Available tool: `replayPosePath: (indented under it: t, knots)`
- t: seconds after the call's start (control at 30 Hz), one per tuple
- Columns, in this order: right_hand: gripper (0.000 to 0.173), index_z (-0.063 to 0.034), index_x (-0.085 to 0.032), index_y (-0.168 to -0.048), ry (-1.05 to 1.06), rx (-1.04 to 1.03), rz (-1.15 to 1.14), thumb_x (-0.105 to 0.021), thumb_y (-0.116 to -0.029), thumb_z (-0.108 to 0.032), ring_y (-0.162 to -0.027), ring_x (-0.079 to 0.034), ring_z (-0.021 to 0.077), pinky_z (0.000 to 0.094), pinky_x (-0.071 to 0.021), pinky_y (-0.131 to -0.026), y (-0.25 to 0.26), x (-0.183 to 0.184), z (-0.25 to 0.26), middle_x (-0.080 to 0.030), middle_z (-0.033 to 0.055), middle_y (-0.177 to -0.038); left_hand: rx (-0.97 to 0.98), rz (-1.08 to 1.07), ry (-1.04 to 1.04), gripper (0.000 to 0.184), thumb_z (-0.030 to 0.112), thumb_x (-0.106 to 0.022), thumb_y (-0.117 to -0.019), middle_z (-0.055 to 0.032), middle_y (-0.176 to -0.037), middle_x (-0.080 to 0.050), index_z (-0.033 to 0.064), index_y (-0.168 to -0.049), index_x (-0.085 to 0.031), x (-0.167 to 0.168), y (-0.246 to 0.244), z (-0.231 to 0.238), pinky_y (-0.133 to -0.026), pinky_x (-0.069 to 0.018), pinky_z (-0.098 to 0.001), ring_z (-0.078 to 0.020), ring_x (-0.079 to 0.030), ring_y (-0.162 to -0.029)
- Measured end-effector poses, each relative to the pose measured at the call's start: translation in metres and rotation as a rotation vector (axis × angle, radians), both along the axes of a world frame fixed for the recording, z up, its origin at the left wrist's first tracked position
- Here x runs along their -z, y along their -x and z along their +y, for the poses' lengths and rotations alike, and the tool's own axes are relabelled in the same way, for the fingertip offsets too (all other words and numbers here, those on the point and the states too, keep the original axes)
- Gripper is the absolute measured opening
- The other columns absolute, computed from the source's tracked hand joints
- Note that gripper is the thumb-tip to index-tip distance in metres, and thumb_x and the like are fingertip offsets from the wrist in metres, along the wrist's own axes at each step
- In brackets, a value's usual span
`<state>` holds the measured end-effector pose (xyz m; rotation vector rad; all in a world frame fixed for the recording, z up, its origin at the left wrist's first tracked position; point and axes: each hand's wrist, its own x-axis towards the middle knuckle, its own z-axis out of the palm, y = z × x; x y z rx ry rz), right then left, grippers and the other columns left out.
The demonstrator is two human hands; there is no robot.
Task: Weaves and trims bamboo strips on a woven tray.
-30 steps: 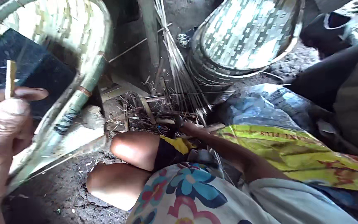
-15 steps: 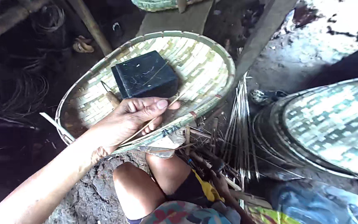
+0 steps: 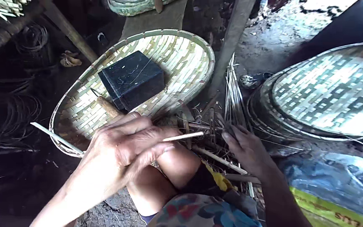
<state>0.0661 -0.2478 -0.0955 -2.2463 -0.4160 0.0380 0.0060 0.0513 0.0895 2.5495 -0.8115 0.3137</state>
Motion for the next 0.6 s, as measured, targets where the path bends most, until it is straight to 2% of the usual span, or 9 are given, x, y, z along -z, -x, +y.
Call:
replayPosePath:
  t: [0.03,0.1,0.17,0.23,0.33,0.37,0.43,0.5,0.6]
  knots:
    - [0.050,0.0057,-0.062,-0.132,-0.030,-0.007,-0.059,-0.039,-0.1077,-0.031,-0.069,-0.063,0.0281,0.0491,-0.0536,-0.063,-0.001,-0.013,0.006,-0.066,0.0205,-0.093,-0.032,-0.003,-0.002,0.033,0.034,-0.055,-0.1049,0.0042,-0.089,-0.067,0.0113,-0.114,-0.077,0.002,0.001,-0.001,-0.076,-0.0473,-0.0218,-0.0023,-0.059,-0.084]
    - [0.043,-0.0006,-0.064,-0.116,-0.221,-0.048,-0.117,-0.037,-0.1087,-0.034,-0.061,-0.058,0.0053,0.0257,-0.0523,-0.057,-0.001,-0.031,0.020,-0.061,-0.0006,-0.076,-0.046,0.066,0.046,0.035,0.032,-0.052,-0.1063,0.0069,-0.088,-0.063,0.0087,-0.116,-0.076,0.006,-0.003,-0.003,-0.069,-0.0465,-0.0135,0.0038,-0.056,-0.078]
    - [0.042,-0.0044,-0.056,-0.128,-0.510,-0.166,-0.112,-0.035,-0.1115,-0.037,-0.067,-0.062,-0.0014,0.0188,-0.0562,-0.062,0.004,-0.047,0.035,-0.067,-0.0069,-0.085,-0.023,0.220,0.140,0.033,0.030,-0.053,-0.1060,0.0106,-0.087,-0.061,0.0078,-0.115,-0.076,0.003,-0.008,-0.002,-0.063,-0.0449,-0.0093,0.0073,-0.053,-0.073]
    - [0.039,-0.0089,-0.054,-0.125,-0.700,-0.225,-0.148,-0.033,-0.1117,-0.039,-0.063,-0.060,-0.0020,0.0178,-0.0549,-0.057,0.008,-0.061,0.054,-0.068,-0.0079,-0.085,-0.006,0.471,0.340,0.029,0.027,-0.053,-0.1066,0.0127,-0.078,-0.060,0.0091,-0.110,-0.075,-0.003,-0.015,0.002,-0.053,-0.0409,-0.0076,0.0078,-0.049,-0.062]
    - [0.064,-0.0066,-0.059,-0.132,-0.696,-0.166,-0.291,-0.025,-0.1091,-0.056,-0.060,-0.054,-0.0011,0.0192,-0.0486,-0.054,0.008,-0.071,0.078,-0.064,-0.0058,-0.079,-0.069,0.781,0.653,0.027,0.020,-0.050,-0.1073,0.0091,-0.065,-0.055,0.0102,-0.109,-0.075,-0.006,-0.026,0.009,-0.043,-0.0346,-0.0086,0.0050,-0.042,-0.049]
    - [0.064,-0.0056,-0.057,-0.140,-0.629,-0.135,-0.350,-0.026,-0.1100,-0.052,-0.061,-0.054,0.0023,0.0226,-0.0474,-0.054,0.007,-0.075,0.085,-0.063,-0.0032,-0.080,-0.116,0.798,0.724,0.026,0.017,-0.051,-0.1066,0.0079,-0.067,-0.058,0.0108,-0.111,-0.076,-0.005,-0.029,0.010,-0.044,-0.0371,-0.0092,0.0043,-0.044,-0.049]
    - [0.057,-0.0045,-0.049,-0.151,-0.458,-0.093,-0.468,-0.044,-0.1058,-0.039,-0.072,-0.064,0.0122,0.0336,-0.0523,-0.059,0.007,-0.089,0.096,-0.072,0.0049,-0.097,-0.199,0.744,0.827,0.023,0.011,-0.056,-0.1033,0.0059,-0.069,-0.062,0.0121,-0.110,-0.077,-0.003,-0.032,0.007,-0.045,-0.0406,-0.0103,0.0036,-0.048,-0.050]
    - [0.067,0.0000,-0.049,-0.149,-0.342,-0.001,-0.614,-0.059,-0.0964,-0.040,-0.065,-0.064,0.0195,0.0384,-0.0461,-0.051,0.005,-0.099,0.113,-0.072,0.0079,-0.089,-0.211,0.676,0.901,0.020,0.006,-0.062,-0.0977,0.0042,-0.067,-0.066,0.0138,-0.103,-0.080,0.000,-0.033,0.006,-0.047,-0.0432,-0.0113,0.0035,-0.051,-0.050]
    - [0.070,0.0017,-0.052,-0.147,-0.229,0.089,-0.755,-0.058,-0.0951,-0.046,-0.056,-0.058,0.0230,0.0374,-0.0395,-0.047,0.002,-0.107,0.130,-0.067,0.0080,-0.077,-0.168,0.599,0.932,0.021,0.004,-0.066,-0.0919,0.0064,-0.061,-0.063,0.0185,-0.080,-0.076,0.002,-0.029,0.006,-0.048,-0.0437,-0.0107,0.0045,-0.052,-0.050]
